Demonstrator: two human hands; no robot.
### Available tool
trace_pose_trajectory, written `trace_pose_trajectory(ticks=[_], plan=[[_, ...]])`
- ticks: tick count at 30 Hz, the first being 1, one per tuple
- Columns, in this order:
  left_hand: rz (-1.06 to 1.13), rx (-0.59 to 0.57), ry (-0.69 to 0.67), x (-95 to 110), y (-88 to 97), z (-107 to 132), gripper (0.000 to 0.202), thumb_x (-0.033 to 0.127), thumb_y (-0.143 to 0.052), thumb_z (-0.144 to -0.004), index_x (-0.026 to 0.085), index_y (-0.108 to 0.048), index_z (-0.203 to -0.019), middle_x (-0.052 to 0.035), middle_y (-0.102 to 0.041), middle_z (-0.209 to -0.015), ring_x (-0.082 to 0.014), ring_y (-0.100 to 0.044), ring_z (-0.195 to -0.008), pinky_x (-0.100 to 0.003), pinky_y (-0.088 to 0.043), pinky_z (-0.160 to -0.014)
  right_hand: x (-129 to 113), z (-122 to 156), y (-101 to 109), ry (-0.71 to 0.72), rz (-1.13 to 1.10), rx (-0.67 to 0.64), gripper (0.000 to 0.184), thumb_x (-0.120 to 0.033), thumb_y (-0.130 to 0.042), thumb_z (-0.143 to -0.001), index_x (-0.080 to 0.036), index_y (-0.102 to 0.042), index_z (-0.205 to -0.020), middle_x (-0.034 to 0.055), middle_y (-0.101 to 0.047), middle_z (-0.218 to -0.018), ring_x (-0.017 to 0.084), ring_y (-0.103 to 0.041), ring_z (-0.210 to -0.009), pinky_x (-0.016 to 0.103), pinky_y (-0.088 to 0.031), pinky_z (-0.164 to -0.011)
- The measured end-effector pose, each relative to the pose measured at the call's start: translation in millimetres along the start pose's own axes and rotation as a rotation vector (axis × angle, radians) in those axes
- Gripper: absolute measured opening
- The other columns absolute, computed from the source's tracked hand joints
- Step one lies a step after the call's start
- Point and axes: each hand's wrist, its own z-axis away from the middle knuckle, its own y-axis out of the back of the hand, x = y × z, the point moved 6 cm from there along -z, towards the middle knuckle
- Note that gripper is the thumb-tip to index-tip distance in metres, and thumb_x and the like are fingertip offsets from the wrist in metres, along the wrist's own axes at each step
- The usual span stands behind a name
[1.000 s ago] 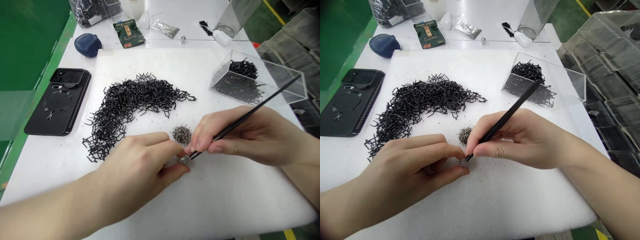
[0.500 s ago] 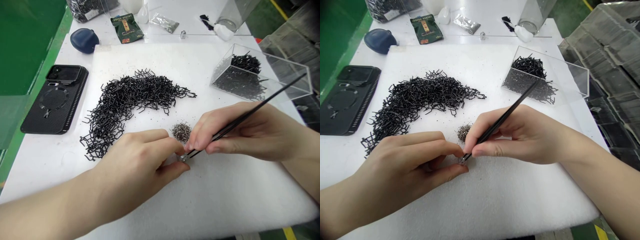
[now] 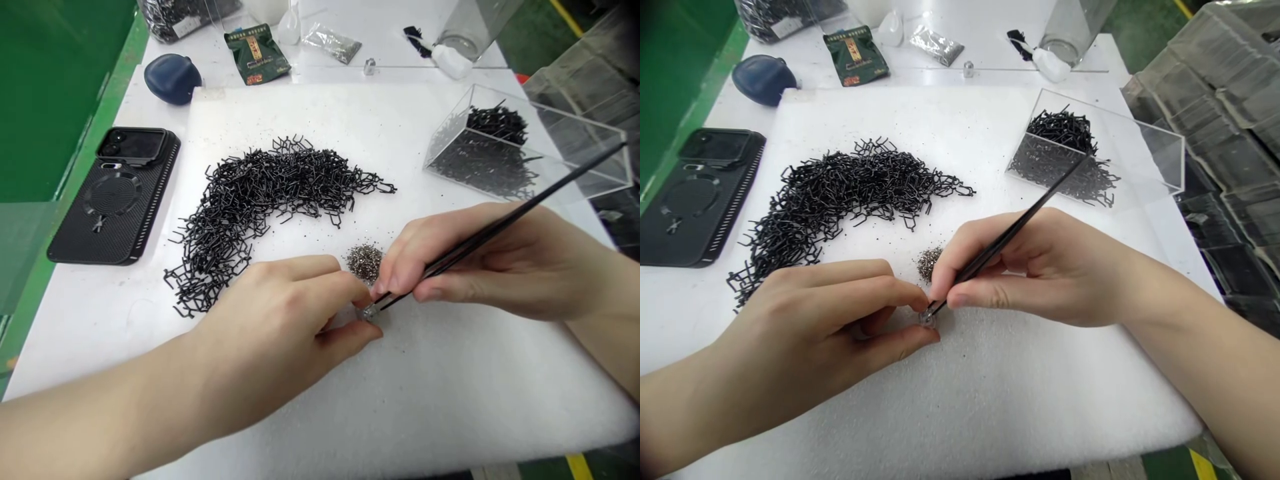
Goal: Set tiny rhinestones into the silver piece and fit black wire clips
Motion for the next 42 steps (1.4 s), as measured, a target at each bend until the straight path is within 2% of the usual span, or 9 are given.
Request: trace_pose_trajectory(ticks=[8,12,15,19,20,26,29,32,42], plan=[[0.005,0.003,0.005,1.7,-2.1,1.8,0.010,0.015,-0.089,-0.090,0.016,-0.082,-0.095,0.0078,-0.057,-0.068,-0.0030,-0.045,-0.057,-0.022,-0.034,-0.053,0.3,-0.2,0.5,-0.001,-0.007,-0.009,0.005,-0.024,-0.081,-0.105,-0.021,-0.083,-0.109,0.0008,-0.085,-0.104,0.011,-0.082,-0.103,0.016,-0.065,-0.095],[-0.037,0.055,-0.008,2.8,0.2,7.8,0.004,0.015,-0.080,-0.097,0.012,-0.077,-0.098,0.0034,-0.060,-0.079,-0.0037,-0.045,-0.062,-0.021,-0.038,-0.055,-0.4,-0.3,-0.3,-0.009,-0.028,-0.004,0.008,-0.026,-0.081,-0.105,-0.019,-0.082,-0.108,0.0028,-0.084,-0.104,0.012,-0.083,-0.103,0.019,-0.067,-0.092],[-0.012,0.155,-0.092,4.5,7.4,12.4,0.007,0.018,-0.077,-0.101,0.015,-0.072,-0.096,0.0002,-0.063,-0.084,-0.0081,-0.057,-0.075,-0.023,-0.049,-0.069,0.5,-1.5,-0.6,-0.034,-0.035,0.001,0.007,-0.025,-0.079,-0.106,-0.018,-0.081,-0.107,0.0020,-0.083,-0.103,0.011,-0.082,-0.099,0.017,-0.067,-0.088],[0.008,0.040,-0.099,-0.2,0.6,13.2,0.007,0.018,-0.079,-0.102,0.017,-0.075,-0.096,0.0008,-0.074,-0.095,-0.0099,-0.065,-0.087,-0.026,-0.058,-0.086,0.0,-2.7,-1.0,-0.026,-0.036,0.006,0.002,-0.016,-0.077,-0.105,-0.016,-0.079,-0.106,-0.0002,-0.083,-0.102,0.009,-0.082,-0.098,0.016,-0.068,-0.088],[0.035,0.069,-0.138,1.6,2.2,13.5,0.005,0.017,-0.080,-0.101,0.017,-0.076,-0.097,0.0017,-0.075,-0.095,-0.0092,-0.065,-0.086,-0.026,-0.057,-0.083,-0.3,-2.6,-1.4,-0.024,-0.034,0.004,0.002,-0.016,-0.077,-0.105,-0.016,-0.079,-0.106,-0.0003,-0.083,-0.102,0.009,-0.082,-0.098,0.016,-0.068,-0.089],[-0.020,0.019,-0.069,4.0,2.2,8.7,0.008,0.022,-0.083,-0.100,0.016,-0.077,-0.101,0.0029,-0.078,-0.097,-0.0103,-0.066,-0.090,-0.028,-0.059,-0.091,-1.5,-1.8,-2.3,-0.031,-0.016,-0.002,0.003,-0.017,-0.076,-0.105,-0.016,-0.079,-0.107,-0.0002,-0.082,-0.103,0.009,-0.081,-0.097,0.015,-0.067,-0.088],[-0.055,0.092,-0.104,8.4,7.7,6.4,0.013,0.026,-0.084,-0.100,0.017,-0.075,-0.099,0.0041,-0.076,-0.091,-0.0104,-0.061,-0.086,-0.027,-0.057,-0.087,-0.5,-2.4,-0.7,-0.046,-0.034,0.025,0.001,-0.016,-0.078,-0.103,-0.016,-0.079,-0.104,0.0005,-0.083,-0.101,0.010,-0.082,-0.095,0.016,-0.067,-0.086],[-0.052,0.049,-0.053,3.6,3.9,5.5,0.011,0.024,-0.083,-0.099,0.017,-0.076,-0.100,0.0032,-0.077,-0.092,-0.0112,-0.062,-0.088,-0.027,-0.058,-0.087,-0.4,-3.0,-0.4,-0.037,-0.048,0.030,0.003,-0.019,-0.079,-0.104,-0.016,-0.079,-0.103,0.0023,-0.083,-0.100,0.011,-0.082,-0.095,0.017,-0.068,-0.086],[-0.060,0.063,-0.131,8.4,8.2,3.5,0.011,0.018,-0.086,-0.096,0.020,-0.076,-0.095,0.0096,-0.080,-0.093,-0.0101,-0.060,-0.085,-0.028,-0.057,-0.086,-3.3,-5.3,-0.8,-0.013,-0.006,0.031,0.005,-0.020,-0.079,-0.104,-0.016,-0.079,-0.102,0.0002,-0.084,-0.100,0.009,-0.082,-0.095,0.012,-0.066,-0.088]])
